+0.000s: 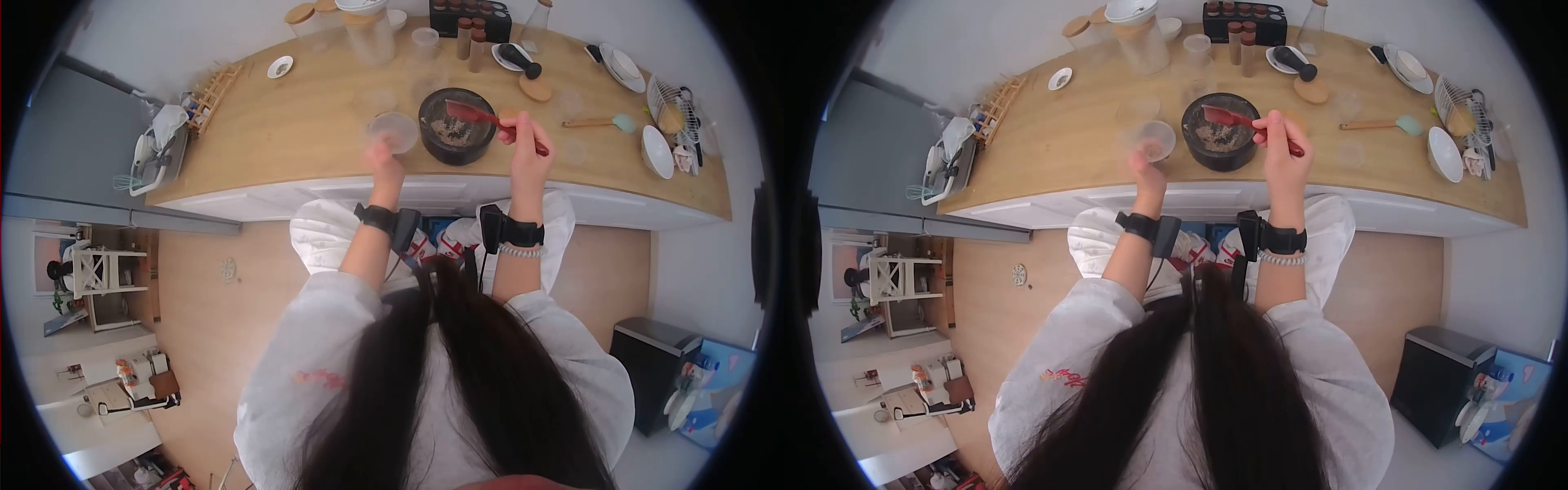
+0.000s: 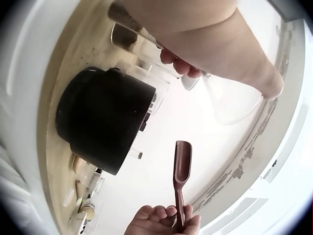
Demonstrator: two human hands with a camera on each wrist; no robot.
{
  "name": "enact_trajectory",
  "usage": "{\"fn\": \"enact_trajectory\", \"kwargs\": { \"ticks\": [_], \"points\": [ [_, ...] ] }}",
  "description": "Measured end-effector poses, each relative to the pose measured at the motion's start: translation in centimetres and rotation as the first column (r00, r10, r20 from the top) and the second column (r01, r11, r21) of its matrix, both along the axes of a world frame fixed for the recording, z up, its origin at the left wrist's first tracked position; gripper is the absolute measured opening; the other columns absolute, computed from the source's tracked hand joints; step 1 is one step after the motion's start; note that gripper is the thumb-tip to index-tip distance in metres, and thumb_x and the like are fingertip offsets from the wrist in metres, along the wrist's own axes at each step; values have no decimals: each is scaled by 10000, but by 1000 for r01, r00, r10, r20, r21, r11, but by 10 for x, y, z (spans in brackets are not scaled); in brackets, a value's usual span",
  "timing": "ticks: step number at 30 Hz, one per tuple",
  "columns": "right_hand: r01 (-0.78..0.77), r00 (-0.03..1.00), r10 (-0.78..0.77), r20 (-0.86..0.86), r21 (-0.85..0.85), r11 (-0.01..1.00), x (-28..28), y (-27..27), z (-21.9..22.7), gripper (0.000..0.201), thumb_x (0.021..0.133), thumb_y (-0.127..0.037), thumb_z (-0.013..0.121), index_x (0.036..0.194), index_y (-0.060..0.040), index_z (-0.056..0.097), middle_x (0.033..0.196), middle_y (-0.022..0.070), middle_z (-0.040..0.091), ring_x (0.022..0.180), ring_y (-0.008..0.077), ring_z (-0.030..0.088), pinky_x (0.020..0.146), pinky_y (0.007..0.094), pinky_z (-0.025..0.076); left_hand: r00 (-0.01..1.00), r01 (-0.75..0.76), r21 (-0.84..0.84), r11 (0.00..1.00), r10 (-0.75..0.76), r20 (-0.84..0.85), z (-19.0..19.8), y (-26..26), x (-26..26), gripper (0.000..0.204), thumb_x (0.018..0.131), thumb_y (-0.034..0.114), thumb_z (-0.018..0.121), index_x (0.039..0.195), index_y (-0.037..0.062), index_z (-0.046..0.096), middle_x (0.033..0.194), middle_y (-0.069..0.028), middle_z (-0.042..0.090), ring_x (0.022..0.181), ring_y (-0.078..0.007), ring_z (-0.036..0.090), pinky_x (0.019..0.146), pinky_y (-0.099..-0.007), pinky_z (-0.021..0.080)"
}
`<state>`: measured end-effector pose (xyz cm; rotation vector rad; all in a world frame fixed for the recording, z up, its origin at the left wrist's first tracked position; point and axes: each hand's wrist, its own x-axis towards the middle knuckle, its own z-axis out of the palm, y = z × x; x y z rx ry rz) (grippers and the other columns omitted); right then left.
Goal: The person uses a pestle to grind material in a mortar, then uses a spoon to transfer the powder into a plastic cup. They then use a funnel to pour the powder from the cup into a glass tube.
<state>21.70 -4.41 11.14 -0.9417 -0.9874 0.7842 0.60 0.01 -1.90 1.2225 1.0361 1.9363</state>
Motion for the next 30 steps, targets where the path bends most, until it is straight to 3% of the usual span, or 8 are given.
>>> {"fn": "enact_trajectory", "kwargs": {
  "ticks": [1, 7, 10, 13, 19, 22, 25, 30],
  "points": [
    [-6, 1000, 6, 12, -21, 1000, -1, -2, -1, 285, 902, -229, 527, 792, 9, 637, 704, 23, 601, 606, 70, 523, 570, 197, 406, 993, -55, -21, 998, 53, -103, -5, 2, -2, 577, 889, 480, 271, 877, -18, 562, 830, -116, 591, 807, -215, 549, 733, -341, 421],
    [41, 999, -40, 22, -39, 998, -1, -2, 5, 286, 898, -230, 531, 787, 9, 642, 688, 24, 601, 597, 68, 522, 563, 197, 404, 999, -25, -72, 997, 23, -29, -23, 13, -14, 575, 875, 490, 299, 863, -18, 567, 803, -116, 586, 807, -190, 537, 727, -330, 419],
    [45, 999, -44, 26, -47, 998, 2, -1, 0, 281, 897, -227, 533, 787, 8, 641, 695, 25, 607, 593, 67, 522, 560, 196, 404, 974, 52, 35, 998, -59, 219, 5, -2, 2, 565, 875, 489, 314, 849, -14, 569, 790, -109, 580, 790, -189, 533, 716, -327, 415],
    [23, 1000, -23, 11, -47, 999, 0, -1, 0, 278, 896, -226, 535, 787, 7, 641, 696, 26, 608, 591, 67, 522, 557, 196, 403, 979, -8, 8, 1000, 9, -203, 10, -3, -2, 563, 873, 499, 327, 837, -6, 571, 782, -88, 570, 782, -181, 528, 713, -321, 413],
    [45, 999, -45, 4, -50, 998, -1, -1, 3, 282, 894, -229, 538, 780, 9, 638, 702, 29, 607, 589, 68, 521, 555, 196, 405, 998, 11, 11, 1000, -11, -57, -18, 16, -13, 576, 867, 519, 329, 823, -4, 564, 776, -63, 559, 788, -175, 522, 704, -312, 404],
    [53, 999, -53, 7, -60, 997, 3, -1, 0, 281, 894, -228, 539, 777, 8, 637, 708, 29, 608, 587, 68, 519, 555, 195, 405, 990, -2, 91, 996, -11, 141, 23, -2, 5, 571, 873, 509, 317, 833, -4, 564, 776, -69, 564, 789, -177, 524, 712, -316, 406],
    [37, 999, -38, -11, -72, 997, -1, 1, 0, 280, 893, -226, 539, 775, 8, 637, 705, 28, 605, 589, 67, 518, 558, 195, 404, 962, -62, 28, 998, 67, -266, 17, -6, -2, 576, 874, 511, 307, 853, -5, 562, 799, -67, 565, 798, -174, 525, 733, -313, 412],
    [45, 999, -45, -3, -72, 996, -1, 0, 3, 274, 891, -222, 540, 783, 11, 638, 708, 29, 608, 593, 67, 518, 560, 195, 404, 999, -2, 11, 1000, 2, -49, -10, 10, -10, 596, 870, 527, 301, 863, -11, 557, 834, -78, 566, 822, -177, 530, 745, -319, 415]
  ]
}}
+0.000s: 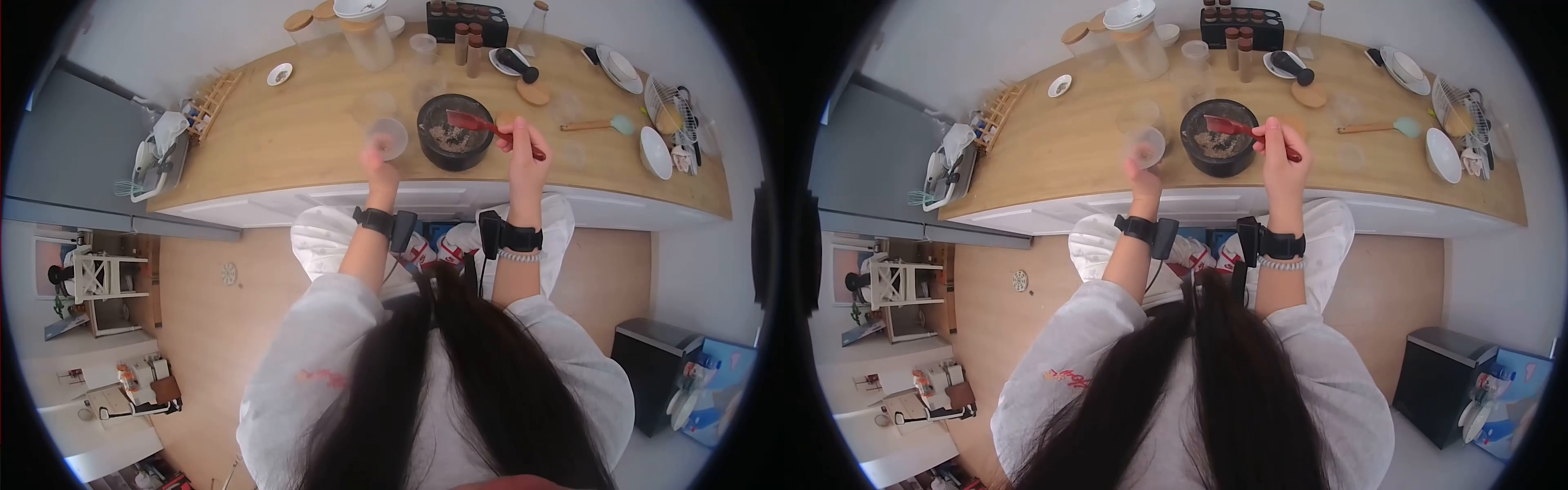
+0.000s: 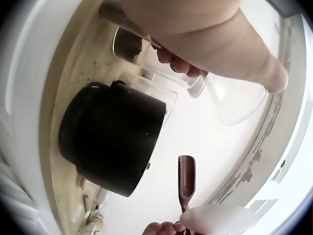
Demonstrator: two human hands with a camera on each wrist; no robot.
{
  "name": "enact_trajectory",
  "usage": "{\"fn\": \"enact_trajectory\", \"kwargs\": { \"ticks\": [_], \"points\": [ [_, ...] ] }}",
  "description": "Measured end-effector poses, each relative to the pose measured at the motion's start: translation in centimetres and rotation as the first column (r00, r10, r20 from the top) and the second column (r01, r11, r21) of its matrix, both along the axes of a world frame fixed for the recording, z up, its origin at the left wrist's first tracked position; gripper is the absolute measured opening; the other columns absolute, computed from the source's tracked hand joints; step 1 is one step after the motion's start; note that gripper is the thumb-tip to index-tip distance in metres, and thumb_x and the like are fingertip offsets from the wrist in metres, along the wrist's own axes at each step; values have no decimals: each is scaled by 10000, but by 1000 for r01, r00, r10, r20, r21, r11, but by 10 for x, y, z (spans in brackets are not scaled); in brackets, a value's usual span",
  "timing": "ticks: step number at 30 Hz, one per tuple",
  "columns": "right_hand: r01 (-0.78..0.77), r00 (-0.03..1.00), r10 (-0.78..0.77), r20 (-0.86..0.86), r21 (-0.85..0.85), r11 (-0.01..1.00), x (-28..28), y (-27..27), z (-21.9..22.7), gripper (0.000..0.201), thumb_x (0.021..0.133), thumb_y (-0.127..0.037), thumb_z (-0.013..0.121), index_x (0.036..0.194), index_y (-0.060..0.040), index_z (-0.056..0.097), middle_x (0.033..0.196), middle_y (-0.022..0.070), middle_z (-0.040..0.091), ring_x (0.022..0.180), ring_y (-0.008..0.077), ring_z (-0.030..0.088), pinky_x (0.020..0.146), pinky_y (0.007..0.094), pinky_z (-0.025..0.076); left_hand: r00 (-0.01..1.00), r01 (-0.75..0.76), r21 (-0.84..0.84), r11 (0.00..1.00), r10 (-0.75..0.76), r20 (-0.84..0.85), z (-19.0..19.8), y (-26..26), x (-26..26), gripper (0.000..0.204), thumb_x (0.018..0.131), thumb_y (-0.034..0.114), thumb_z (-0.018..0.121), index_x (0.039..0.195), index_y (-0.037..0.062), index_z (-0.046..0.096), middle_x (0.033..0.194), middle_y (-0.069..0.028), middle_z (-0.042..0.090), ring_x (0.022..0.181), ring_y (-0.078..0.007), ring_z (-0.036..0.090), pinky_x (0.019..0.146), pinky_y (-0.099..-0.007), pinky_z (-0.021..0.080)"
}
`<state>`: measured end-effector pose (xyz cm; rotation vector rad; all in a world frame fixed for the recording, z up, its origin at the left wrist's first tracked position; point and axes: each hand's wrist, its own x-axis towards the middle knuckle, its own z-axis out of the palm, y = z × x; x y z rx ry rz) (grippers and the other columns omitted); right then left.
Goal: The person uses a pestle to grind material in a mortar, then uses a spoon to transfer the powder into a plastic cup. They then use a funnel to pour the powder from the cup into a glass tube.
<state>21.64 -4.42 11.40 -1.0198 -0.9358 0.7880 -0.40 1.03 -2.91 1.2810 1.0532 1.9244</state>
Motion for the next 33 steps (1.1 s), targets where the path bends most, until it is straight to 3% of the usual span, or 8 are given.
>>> {"fn": "enact_trajectory", "kwargs": {
  "ticks": [4, 7, 10, 16, 19, 25, 28, 33],
  "points": [
    [18, 1000, -19, -2, -11, 1000, 3, 1, -7, 274, 892, -223, 539, 785, 8, 641, 709, 30, 612, 592, 67, 520, 556, 195, 402, 988, 76, -28, 997, -72, 133, 2, -10, 1, 664, 797, 651, 344, 918, 35, 558, 945, -60, 522, 920, -195, 496, 782, -324, 400],
    [4, 1000, -4, 0, -13, 1000, 0, 3, -4, 272, 892, -221, 539, 788, 8, 642, 704, 31, 611, 593, 69, 522, 558, 197, 403, 972, -204, 64, 977, 210, -101, 12, -6, 11, 620, 853, 560, 299, 838, 1, 566, 788, -74, 564, 815, -185, 528, 741, -321, 410],
    [1, 1000, -1, 20, -12, 1000, 4, 3, -8, 265, 891, -217, 540, 796, 9, 641, 707, 32, 612, 594, 70, 523, 559, 199, 406, 999, -34, 28, 999, 34, 1, -4, 5, -5, 611, 852, 551, 296, 817, 5, 569, 794, -75, 565, 811, -190, 523, 737, -328, 407],
    [14, 1000, -14, 5, -13, 1000, 2, 5, -8, 263, 889, -217, 546, 795, 11, 637, 717, 35, 611, 593, 70, 520, 558, 200, 406, 998, -61, -26, 998, 61, -15, 18, -11, 0, 654, 783, 661, 351, 861, 40, 538, 843, -44, 518, 841, -178, 503, 706, -299, 406],
    [-1, 1000, 1, 4, -27, 1000, 1, 5, -8, 266, 889, -219, 547, 794, 12, 636, 716, 34, 609, 596, 70, 518, 561, 201, 405, 979, -197, 47, 979, 199, -34, 3, -4, 6, 481, 871, 399, 295, 790, 5, 558, 778, -91, 570, 782, -190, 528, 711, -334, 409],
    [20, 1000, -19, 22, -18, 1000, 2, 5, -7, 270, 889, -228, 548, 794, 9, 635, 711, 31, 606, 599, 71, 516, 559, 199, 400, 991, 8, -34, 999, -4, 135, -2, -7, -6, 663, 798, 646, 348, 972, 34, 533, 966, -59, 519, 917, -199, 492, 804, -328, 394],
    [20, 1000, -20, 8, -25, 1000, 1, 5, -7, 269, 888, -230, 549, 797, 8, 636, 712, 32, 609, 598, 70, 515, 557, 197, 397, 985, 43, -11, 999, -40, 168, 16, -17, -1, 634, 820, 604, 328, 994, 30, 533, 977, -59, 524, 939, -195, 490, 838, -335, 378],
    [-10, 1000, 10, 14, -23, 1000, 4, 9, -13, 253, 887, -220, 551, 806, 3, 638, 721, 28, 617, 601, 67, 517, 554, 195, 397, 990, -73, -13, 997, 71, -125, -1, -2, -12, 578, 839, 526, 323, 971, 11, 549, 955, -74, 544, 915, -196, 507, 793, -324, 402]
  ]
}}
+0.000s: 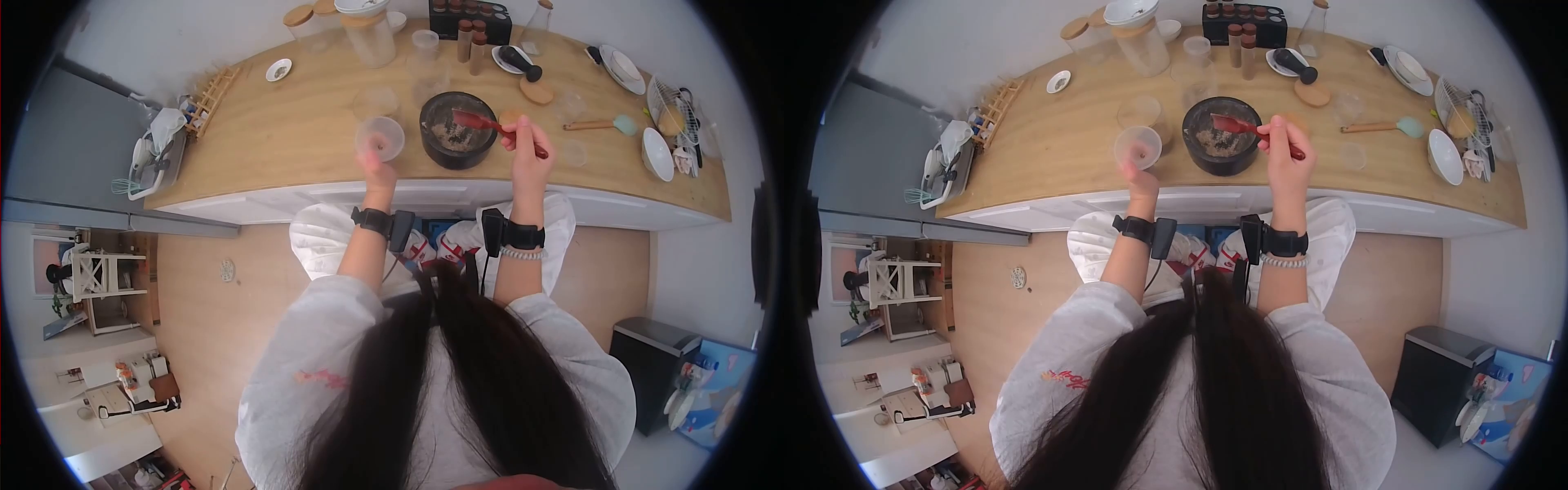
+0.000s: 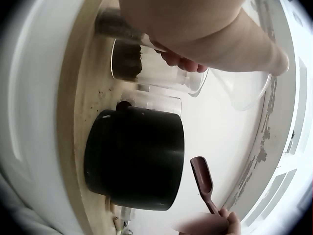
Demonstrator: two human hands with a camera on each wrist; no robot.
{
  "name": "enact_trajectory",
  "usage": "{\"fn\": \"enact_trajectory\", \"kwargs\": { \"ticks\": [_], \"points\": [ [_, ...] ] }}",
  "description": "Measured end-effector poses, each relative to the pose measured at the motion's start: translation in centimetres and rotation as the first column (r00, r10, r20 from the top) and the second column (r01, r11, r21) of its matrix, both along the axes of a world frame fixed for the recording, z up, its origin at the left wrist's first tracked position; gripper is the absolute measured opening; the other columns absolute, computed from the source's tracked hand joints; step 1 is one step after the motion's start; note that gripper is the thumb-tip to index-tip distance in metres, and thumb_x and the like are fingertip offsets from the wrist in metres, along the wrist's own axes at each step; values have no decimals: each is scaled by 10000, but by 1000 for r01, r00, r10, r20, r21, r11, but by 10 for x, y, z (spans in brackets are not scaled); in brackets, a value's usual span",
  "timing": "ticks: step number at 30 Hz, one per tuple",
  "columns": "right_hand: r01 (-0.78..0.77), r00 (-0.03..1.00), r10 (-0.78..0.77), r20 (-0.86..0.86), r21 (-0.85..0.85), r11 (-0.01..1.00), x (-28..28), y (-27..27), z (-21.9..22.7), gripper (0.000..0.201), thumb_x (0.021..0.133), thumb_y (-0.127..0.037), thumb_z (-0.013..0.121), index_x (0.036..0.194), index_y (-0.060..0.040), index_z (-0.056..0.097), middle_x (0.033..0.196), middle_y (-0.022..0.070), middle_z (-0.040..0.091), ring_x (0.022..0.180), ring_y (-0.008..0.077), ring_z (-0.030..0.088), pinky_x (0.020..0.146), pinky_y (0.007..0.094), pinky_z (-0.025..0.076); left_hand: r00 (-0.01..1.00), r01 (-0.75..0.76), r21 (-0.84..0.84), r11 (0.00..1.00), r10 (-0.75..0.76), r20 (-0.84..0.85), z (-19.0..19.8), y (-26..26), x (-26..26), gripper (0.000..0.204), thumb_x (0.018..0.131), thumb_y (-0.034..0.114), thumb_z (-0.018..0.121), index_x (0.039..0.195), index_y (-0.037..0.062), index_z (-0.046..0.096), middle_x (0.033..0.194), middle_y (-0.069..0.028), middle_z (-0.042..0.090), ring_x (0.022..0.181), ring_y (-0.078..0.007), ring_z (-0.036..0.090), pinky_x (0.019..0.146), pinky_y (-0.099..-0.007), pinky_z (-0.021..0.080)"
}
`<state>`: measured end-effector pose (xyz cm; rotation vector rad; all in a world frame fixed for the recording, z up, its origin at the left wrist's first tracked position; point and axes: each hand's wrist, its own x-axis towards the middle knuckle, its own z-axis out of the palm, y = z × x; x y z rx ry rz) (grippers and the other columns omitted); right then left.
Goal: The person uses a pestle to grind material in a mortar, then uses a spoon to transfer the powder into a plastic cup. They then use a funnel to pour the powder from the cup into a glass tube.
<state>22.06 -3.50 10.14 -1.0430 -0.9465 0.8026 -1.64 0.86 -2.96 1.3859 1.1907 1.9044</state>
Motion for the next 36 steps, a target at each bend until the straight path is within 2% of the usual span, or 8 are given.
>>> {"fn": "enact_trajectory", "kwargs": {
  "ticks": [7, 10, 15, 21, 24, 31, 34, 36],
  "points": [
    [-41, 993, 44, 109, -23, 999, -3, 8, -13, 195, 823, -197, 656, 832, -5, 627, 694, -28, 569, 623, 33, 479, 571, 172, 378, 997, 9, 32, 999, -11, 74, 5, -4, 6, 586, 838, 531, 323, 870, -7, 554, 882, -76, 542, 847, -190, 506, 746, -314, 405],
    [-66, 991, 67, 117, -13, 998, -8, 10, -20, 185, 799, -175, 682, 842, -4, 624, 705, -34, 563, 641, 28, 479, 576, 168, 375, 1000, -22, 47, 999, 21, 8, 15, -5, 9, 645, 816, 577, 321, 820, -20, 565, 774, -103, 566, 750, -217, 524, 689, -337, 409],
    [-110, 979, 109, 172, -9, 994, -16, 10, -26, 144, 799, -130, 674, 833, 2, 628, 727, -31, 571, 655, 29, 488, 579, 165, 378, 999, -15, 61, 998, 17, -36, 24, -8, 12, 660, 811, 601, 323, 824, -13, 564, 780, -92, 563, 769, -200, 514, 708, -329, 398],
    [-178, 984, 176, 35, 100, 979, -22, 7, -19, 90, 804, -85, 648, 852, -10, 643, 738, 4, 585, 679, 50, 511, 601, 180, 395, 1000, -9, 56, 998, 7, 23, 21, -7, 11, 682, 800, 623, 334, 814, -20, 563, 784, -86, 561, 781, -189, 507, 722, -323, 390],
    [-246, 955, 224, 197, 99, 964, -21, 5, -18, 123, 835, -60, 607, 932, 9, 634, 882, 31, 630, 785, 80, 571, 704, 187, 426, 997, -5, 26, 1000, 3, 78, 15, -4, 9, 680, 798, 618, 340, 806, -25, 562, 791, -87, 559, 783, -189, 507, 721, -323, 391],
    [-242, 926, 193, 325, 116, 963, -28, -1, -8, 136, 800, -80, 622, 926, -47, 661, 785, 57, 598, 756, 142, 535, 674, 235, 419, 991, 66, 15, 998, -67, 119, -6, 2, -2, 702, 813, 645, 308, 952, -1, 542, 873, -69, 540, 797, -179, 518, 687, -297, 416],
    [-244, 908, 181, 377, 124, 962, -27, -4, -3, 138, 803, -80, 615, 928, -45, 660, 787, 58, 602, 756, 155, 534, 678, 243, 420, 984, 43, 38, 998, -49, 173, -3, 2, 2, 668, 803, 606, 328, 807, -22, 557, 802, -78, 544, 797, -191, 496, 735, -315, 383],
    [-250, 900, 169, 401, 159, 955, -30, -6, 0, 133, 808, -82, 607, 925, -46, 659, 784, 53, 603, 740, 160, 529, 672, 250, 418, 989, 17, 45, 999, -23, 148, -1, 2, 4, 673, 805, 612, 321, 806, -20, 555, 806, -77, 542, 800, -193, 494, 737, -315, 381]
  ]
}}
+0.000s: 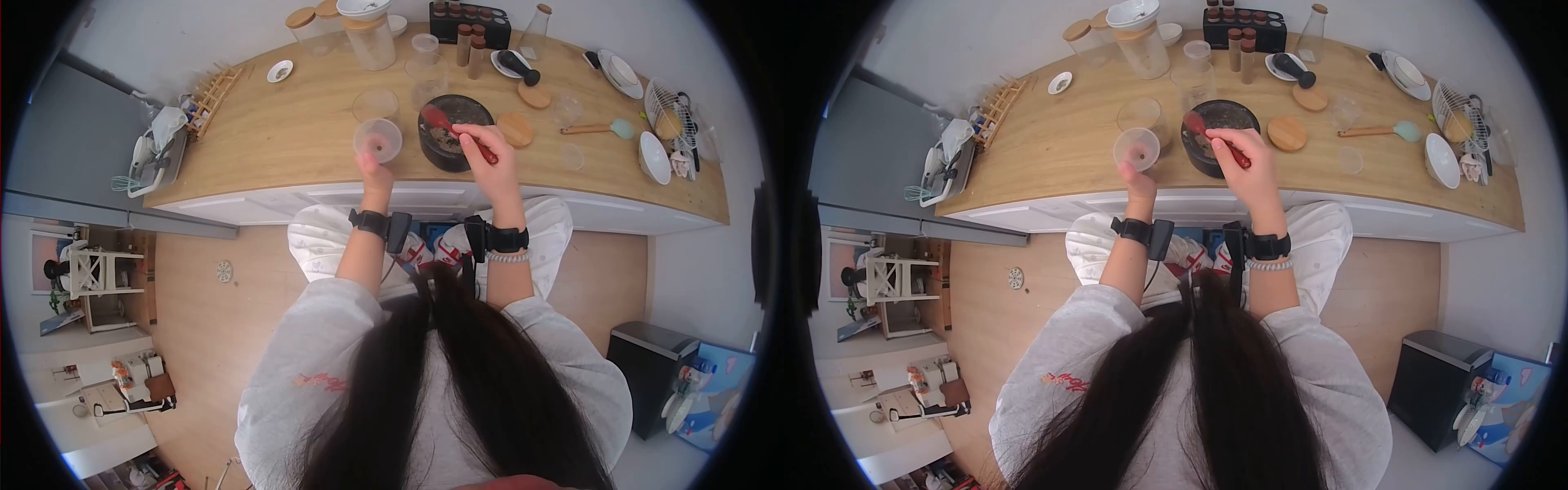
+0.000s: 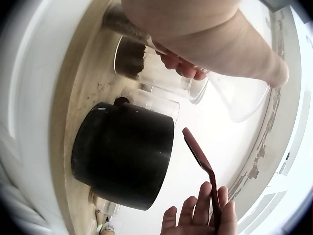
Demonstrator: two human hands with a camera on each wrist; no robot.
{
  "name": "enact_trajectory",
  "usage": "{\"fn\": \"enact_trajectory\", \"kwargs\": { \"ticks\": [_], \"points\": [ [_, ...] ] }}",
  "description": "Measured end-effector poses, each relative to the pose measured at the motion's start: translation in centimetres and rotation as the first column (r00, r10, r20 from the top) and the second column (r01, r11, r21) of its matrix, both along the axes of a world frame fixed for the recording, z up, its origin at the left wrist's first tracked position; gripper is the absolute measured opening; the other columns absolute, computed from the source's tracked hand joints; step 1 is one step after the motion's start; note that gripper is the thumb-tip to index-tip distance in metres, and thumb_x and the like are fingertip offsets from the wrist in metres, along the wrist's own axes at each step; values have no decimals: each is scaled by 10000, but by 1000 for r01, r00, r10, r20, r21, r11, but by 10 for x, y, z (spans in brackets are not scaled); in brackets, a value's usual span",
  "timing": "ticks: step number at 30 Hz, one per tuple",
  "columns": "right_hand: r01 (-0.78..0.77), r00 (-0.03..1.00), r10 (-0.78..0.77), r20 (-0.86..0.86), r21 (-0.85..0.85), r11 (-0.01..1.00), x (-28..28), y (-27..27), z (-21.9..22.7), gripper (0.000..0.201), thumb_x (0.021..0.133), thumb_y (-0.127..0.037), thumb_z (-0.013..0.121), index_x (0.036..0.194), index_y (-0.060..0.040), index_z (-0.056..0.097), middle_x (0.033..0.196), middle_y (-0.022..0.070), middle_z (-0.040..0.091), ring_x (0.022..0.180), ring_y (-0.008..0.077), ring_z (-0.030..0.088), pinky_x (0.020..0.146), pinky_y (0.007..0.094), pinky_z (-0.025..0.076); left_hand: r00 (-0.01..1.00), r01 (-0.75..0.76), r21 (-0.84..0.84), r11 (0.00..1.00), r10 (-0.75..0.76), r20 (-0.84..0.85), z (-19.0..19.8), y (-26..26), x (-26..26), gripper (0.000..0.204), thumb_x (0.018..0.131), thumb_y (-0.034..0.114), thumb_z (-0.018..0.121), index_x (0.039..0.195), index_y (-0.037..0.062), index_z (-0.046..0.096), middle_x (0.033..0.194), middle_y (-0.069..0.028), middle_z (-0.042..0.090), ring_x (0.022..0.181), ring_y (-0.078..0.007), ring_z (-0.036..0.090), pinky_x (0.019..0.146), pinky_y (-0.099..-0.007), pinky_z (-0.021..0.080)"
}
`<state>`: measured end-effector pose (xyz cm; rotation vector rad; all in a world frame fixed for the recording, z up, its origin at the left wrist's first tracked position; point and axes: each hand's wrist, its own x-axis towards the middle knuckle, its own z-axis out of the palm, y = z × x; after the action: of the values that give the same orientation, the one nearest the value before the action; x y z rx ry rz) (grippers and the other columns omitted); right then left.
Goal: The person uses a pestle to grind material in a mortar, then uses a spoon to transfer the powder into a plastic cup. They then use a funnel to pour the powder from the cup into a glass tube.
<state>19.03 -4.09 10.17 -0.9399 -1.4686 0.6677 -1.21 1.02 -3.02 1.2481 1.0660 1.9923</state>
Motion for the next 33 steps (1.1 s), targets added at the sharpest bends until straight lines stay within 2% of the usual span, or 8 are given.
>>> {"fn": "enact_trajectory", "kwargs": {
  "ticks": [4, 6, 10, 16, 22, 25, 28, 33],
  "points": [
    [115, 985, -132, 110, 151, 982, -19, -12, 0, 82, 803, -76, 597, 866, -42, 637, 745, 60, 579, 689, 204, 502, 624, 285, 392, 1000, -2, -3, 1000, 2, 1, 2, -1, 0, 684, 803, 628, 318, 815, -14, 551, 824, -78, 541, 802, -194, 493, 739, -314, 381],
    [149, 968, -199, 155, 289, 946, -36, -16, -12, 51, 796, -76, 598, 827, -40, 617, 703, 64, 551, 666, 226, 485, 599, 303, 373, 997, 69, -20, 997, -69, -15, -15, 3, -8, 697, 795, 658, 326, 948, 10, 530, 907, -65, 522, 849, -186, 487, 743, -307, 386],
    [109, 979, -134, 155, 162, 981, -60, -32, -18, 64, 792, -86, 603, 770, -36, 569, 644, 73, 469, 595, 242, 465, 553, 328, 360, 990, 130, -42, 991, -127, 66, -16, 0, -7, 732, 780, 691, 316, 1037, 34, 512, 959, -54, 509, 882, -179, 477, 749, -303, 381],
    [61, 992, -63, 113, 21, 998, -65, -33, -28, 62, 783, -73, 606, 782, -41, 553, 676, 82, 469, 575, 250, 461, 514, 331, 368, 999, 21, -101, 995, -18, 37, -14, 0, -9, 751, 763, 702, 307, 1019, 29, 523, 902, -61, 541, 791, -177, 506, 686, -308, 393],
    [44, 985, -50, 163, 40, 998, -66, -32, -34, 73, 773, -80, 612, 781, -45, 547, 706, 85, 475, 623, 264, 487, 536, 340, 383, 999, 13, -66, 998, -10, 45, -9, -1, -7, 771, 749, 709, 313, 978, 9, 540, 844, -67, 554, 725, -176, 517, 645, -300, 397],
    [43, 979, -54, 199, 58, 997, -66, -31, -37, 71, 764, -76, 613, 783, -49, 550, 715, 85, 480, 651, 273, 500, 551, 350, 394, 998, 40, -61, 997, -36, 60, -7, -5, -7, 684, 814, 623, 286, 875, -9, 543, 878, -65, 529, 850, -191, 483, 758, -325, 391],
    [54, 975, -69, 212, 78, 996, -66, -30, -38, 71, 754, -76, 614, 783, -55, 553, 717, 85, 484, 666, 277, 506, 562, 356, 403, 999, -22, -66, 998, 24, 28, -5, -3, -6, 777, 749, 713, 309, 960, 3, 545, 841, -75, 559, 716, -179, 528, 625, -299, 406],
    [48, 970, -61, 237, 62, 997, -65, -29, -40, 58, 760, -91, 605, 782, -64, 558, 714, 82, 485, 682, 279, 512, 572, 357, 408, 1000, -20, -56, 998, 20, 4, -6, -1, -8, 788, 747, 722, 305, 963, 2, 544, 833, -77, 565, 707, -179, 531, 619, -301, 412]
  ]
}}
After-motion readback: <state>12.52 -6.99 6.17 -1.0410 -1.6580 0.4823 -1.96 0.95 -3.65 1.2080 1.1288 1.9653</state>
